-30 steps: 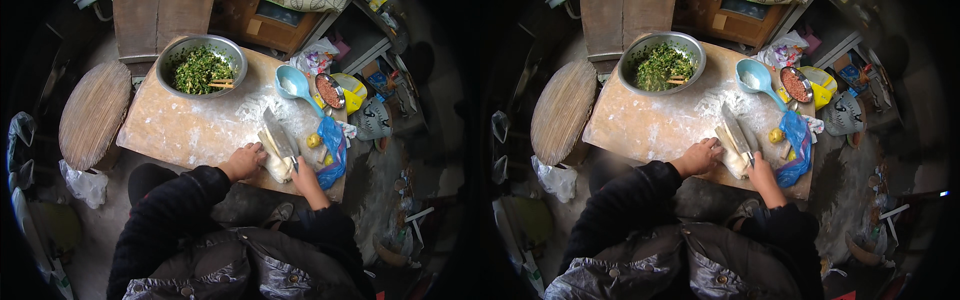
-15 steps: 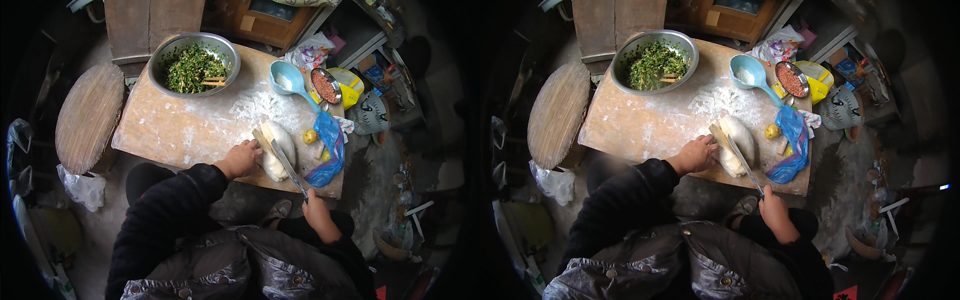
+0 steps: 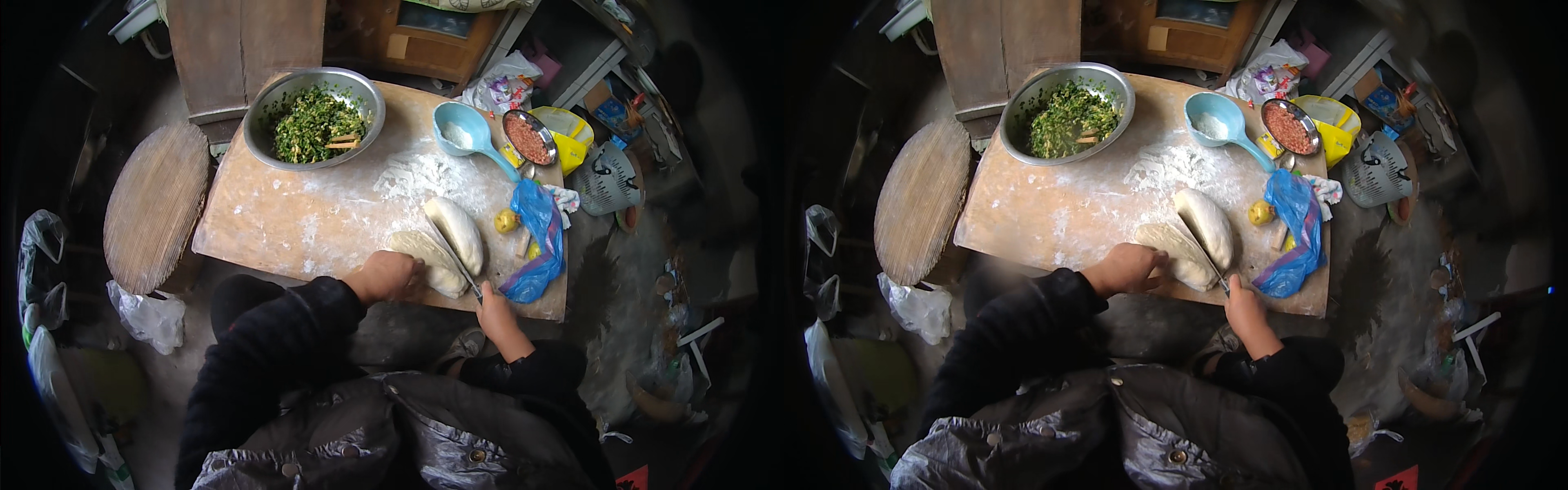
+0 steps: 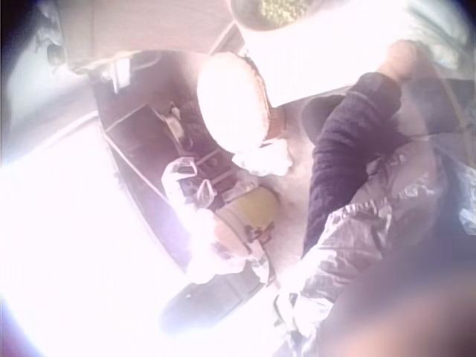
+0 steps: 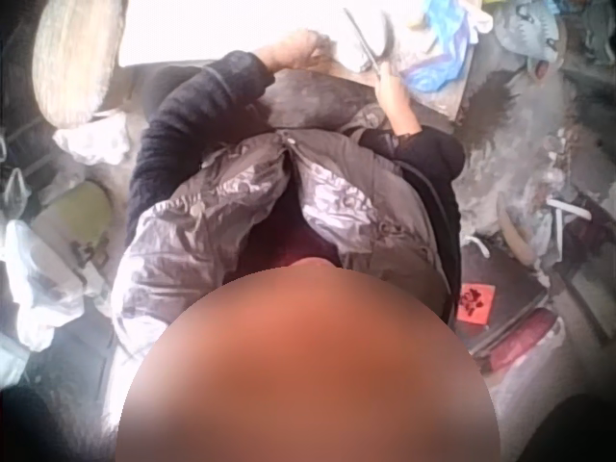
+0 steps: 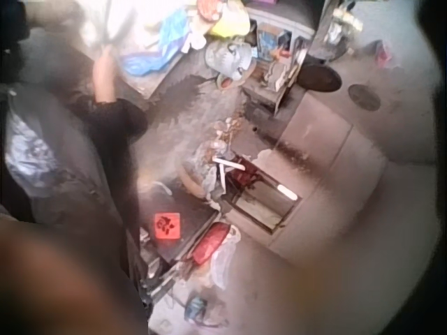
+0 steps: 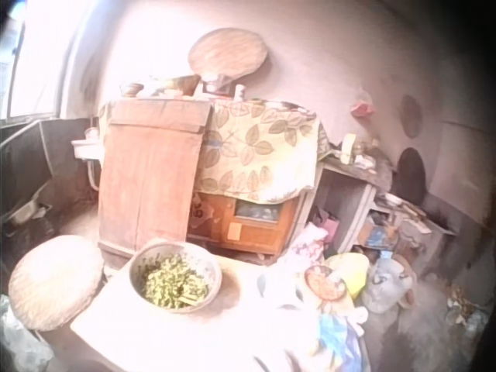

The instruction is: The person kneads a ball of dough on a floured wooden table, rolls it into a long rope, and cuts it into small pieces using a cleaver. The person then rolls the cut pieces into smaller balls and coats them in flour.

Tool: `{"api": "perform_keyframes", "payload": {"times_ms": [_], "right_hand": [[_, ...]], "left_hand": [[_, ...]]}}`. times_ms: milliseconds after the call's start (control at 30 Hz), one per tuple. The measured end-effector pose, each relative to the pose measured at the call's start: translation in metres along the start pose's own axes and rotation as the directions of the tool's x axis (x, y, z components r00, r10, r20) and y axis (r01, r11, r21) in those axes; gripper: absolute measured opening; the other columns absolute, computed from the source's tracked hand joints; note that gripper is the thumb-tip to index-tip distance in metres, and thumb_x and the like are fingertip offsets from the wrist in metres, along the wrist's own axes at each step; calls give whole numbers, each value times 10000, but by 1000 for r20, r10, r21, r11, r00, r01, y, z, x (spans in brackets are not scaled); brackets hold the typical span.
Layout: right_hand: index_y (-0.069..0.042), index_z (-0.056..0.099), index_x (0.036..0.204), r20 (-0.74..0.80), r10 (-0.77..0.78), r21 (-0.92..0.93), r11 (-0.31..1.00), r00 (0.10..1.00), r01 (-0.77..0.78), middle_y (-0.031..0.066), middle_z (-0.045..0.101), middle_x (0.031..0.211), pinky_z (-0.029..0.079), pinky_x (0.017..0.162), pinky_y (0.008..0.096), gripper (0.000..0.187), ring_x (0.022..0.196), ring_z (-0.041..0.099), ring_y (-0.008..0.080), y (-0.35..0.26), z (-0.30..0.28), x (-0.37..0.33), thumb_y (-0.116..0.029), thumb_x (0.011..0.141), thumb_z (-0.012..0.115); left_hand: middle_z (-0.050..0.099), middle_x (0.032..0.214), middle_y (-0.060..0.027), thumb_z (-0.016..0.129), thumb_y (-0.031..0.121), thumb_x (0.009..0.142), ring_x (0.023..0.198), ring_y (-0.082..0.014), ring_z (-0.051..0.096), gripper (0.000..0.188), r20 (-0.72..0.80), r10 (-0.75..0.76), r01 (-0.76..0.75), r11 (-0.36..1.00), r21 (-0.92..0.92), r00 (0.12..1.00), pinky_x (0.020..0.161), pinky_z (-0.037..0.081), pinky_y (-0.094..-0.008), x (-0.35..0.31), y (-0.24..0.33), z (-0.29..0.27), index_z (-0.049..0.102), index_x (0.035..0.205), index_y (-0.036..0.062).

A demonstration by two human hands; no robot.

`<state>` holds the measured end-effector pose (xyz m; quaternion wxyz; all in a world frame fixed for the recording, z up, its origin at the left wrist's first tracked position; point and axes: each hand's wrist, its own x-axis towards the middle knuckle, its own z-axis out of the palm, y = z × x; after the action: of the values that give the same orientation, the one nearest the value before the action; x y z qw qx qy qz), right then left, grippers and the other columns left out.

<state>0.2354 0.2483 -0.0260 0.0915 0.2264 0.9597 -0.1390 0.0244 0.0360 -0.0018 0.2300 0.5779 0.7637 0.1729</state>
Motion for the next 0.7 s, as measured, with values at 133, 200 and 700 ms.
{"api": "perform_keyframes", "payload": {"times_ms": [133,200,700], "right_hand": [[-67,488,1198,-26,5,54,999,1000,-3,230,661,795,498,636,536,417,769,644,442,2,-5,2,-153,834,674],[-65,494,1179,-67,-29,33,999,997,31,228,660,800,499,645,535,390,774,642,442,-2,-12,-4,-144,838,665],[60,546,1199,-335,120,402,915,935,26,262,652,875,512,702,452,428,795,651,406,72,-43,-8,-192,870,654]], "left_hand": [[554,1231,-137,716,385,776,1109,-304,561,595,-349,112,3,950,314,930,980,441,-456,16,7,19,563,1257,70],[579,1133,-118,711,381,768,1086,-268,554,633,-490,241,22,882,471,838,1015,362,-476,25,4,28,551,1275,36],[609,1045,-26,682,240,803,1055,-249,599,334,-443,-268,458,792,404,856,903,441,-469,-10,-82,-22,627,1131,217]]}}
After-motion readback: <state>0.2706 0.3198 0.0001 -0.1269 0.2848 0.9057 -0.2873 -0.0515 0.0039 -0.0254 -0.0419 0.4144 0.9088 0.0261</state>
